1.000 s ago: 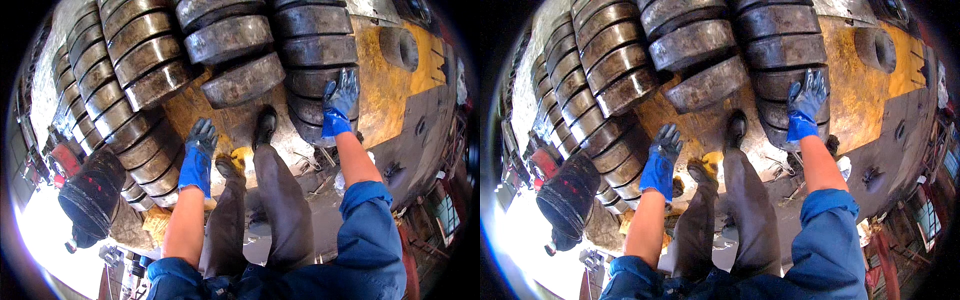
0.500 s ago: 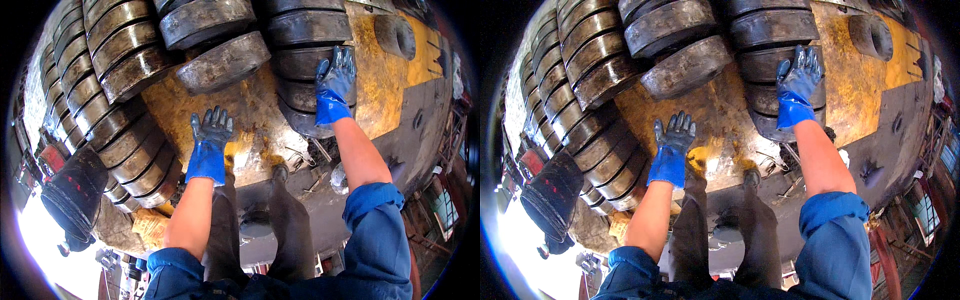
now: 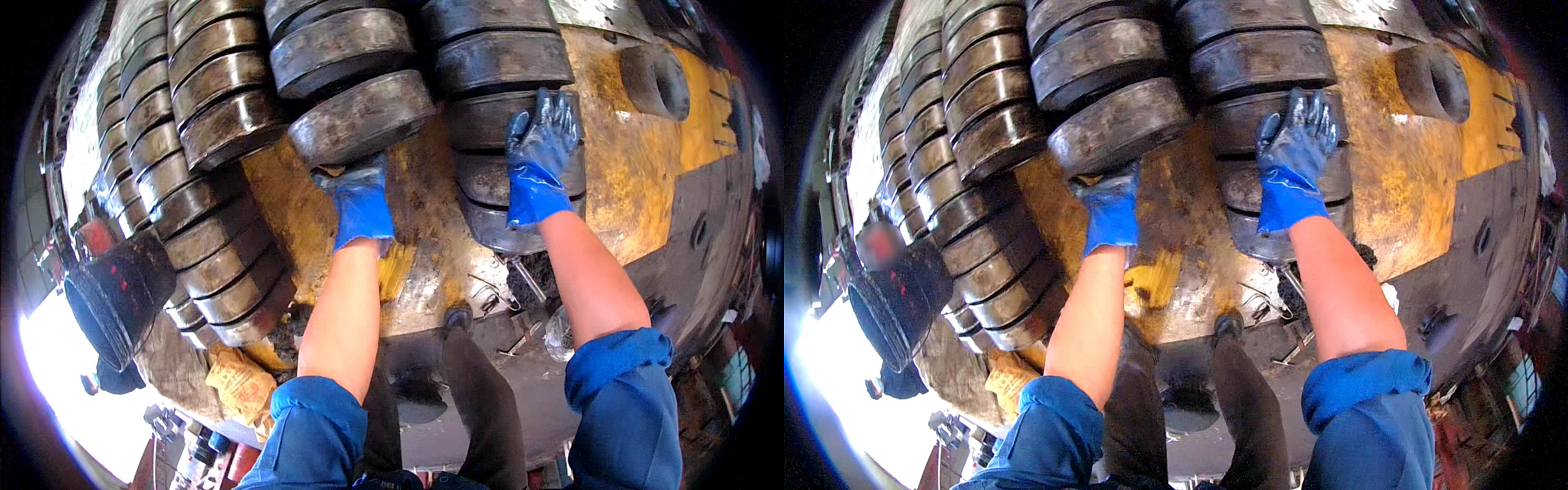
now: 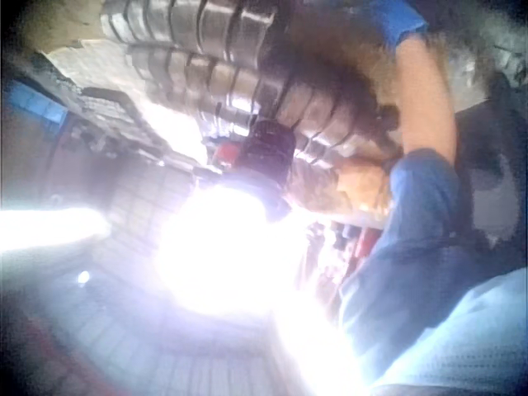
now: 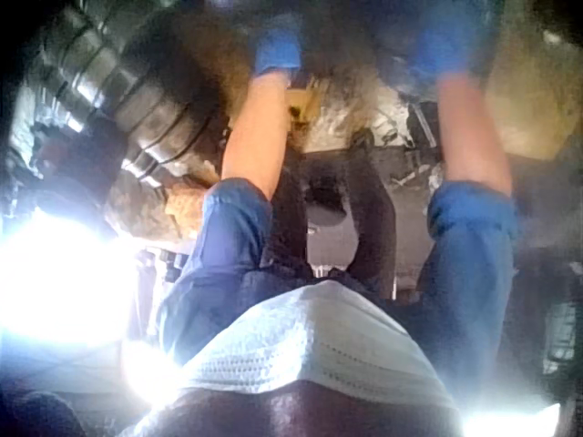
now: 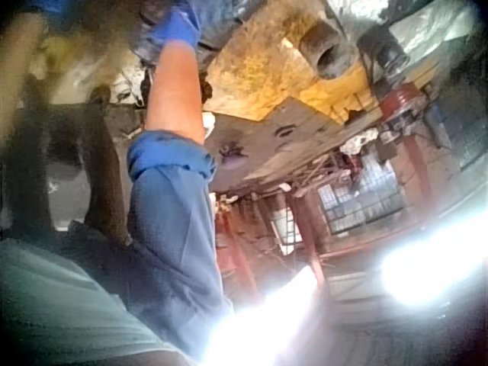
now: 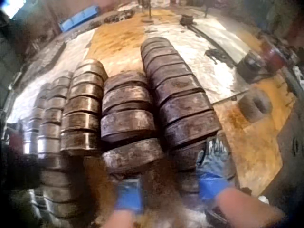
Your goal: The person removes a metal ring from a cylindrical part using a hammer and chisel, then scrapes a black substance from the ring with a metal tool. The person works on a single part throughout the clip.
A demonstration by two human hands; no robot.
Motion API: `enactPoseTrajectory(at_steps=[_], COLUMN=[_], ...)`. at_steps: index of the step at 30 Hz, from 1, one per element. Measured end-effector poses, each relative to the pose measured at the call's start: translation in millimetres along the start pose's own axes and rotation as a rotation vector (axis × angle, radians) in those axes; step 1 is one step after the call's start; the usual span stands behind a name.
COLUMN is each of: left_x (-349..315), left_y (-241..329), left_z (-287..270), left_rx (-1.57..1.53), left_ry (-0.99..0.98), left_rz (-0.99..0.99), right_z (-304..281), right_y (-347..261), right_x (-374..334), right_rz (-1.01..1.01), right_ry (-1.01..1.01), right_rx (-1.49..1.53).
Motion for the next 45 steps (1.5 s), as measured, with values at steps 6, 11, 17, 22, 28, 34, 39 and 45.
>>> enactPoseTrajectory(at_steps=[6,11,17,22,28,34,39,45], left_x=[11,7,-33,-84,-173,-272,-298,-279], left_y=[-13,-16,-12,12,46,79,92,85], left_z=[20,10,-61,-146,-244,-335,-370,-370], left_rx=[0.11,-0.031,0.125,0.185,0.248,0.308,0.303,0.291], left_ry=[-0.177,-0.209,0.001,0.187,0.396,0.559,0.544,0.387], left_rz=[0.007,-0.067,-0.046,-0.045,-0.037,-0.092,-0.135,-0.202], right_z=[17,14,11,12,14,1,-14,-14], right_y=[12,11,8,4,5,-4,-25,-15], right_x=[-4,-1,-3,-2,-7,-13,-22,-59], right_rz=[0.038,0.042,0.017,0.003,-0.005,-0.252,-0.23,-0.155], right_ry=[0.022,0.041,0.096,0.065,0.069,0.262,0.104,0.046], right_rx=[0.002,0.002,0.036,0.046,0.047,-0.011,-0.131,0.247])
Point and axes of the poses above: each hand's wrist, its own x-axis towards the middle knuckle, its own z-axis out of the palm, y = z × x, the point moved 9 cm from there along x, towards the middle knuckle, and after that the axes turned 8 degrees about z, right-handed, at the moved point
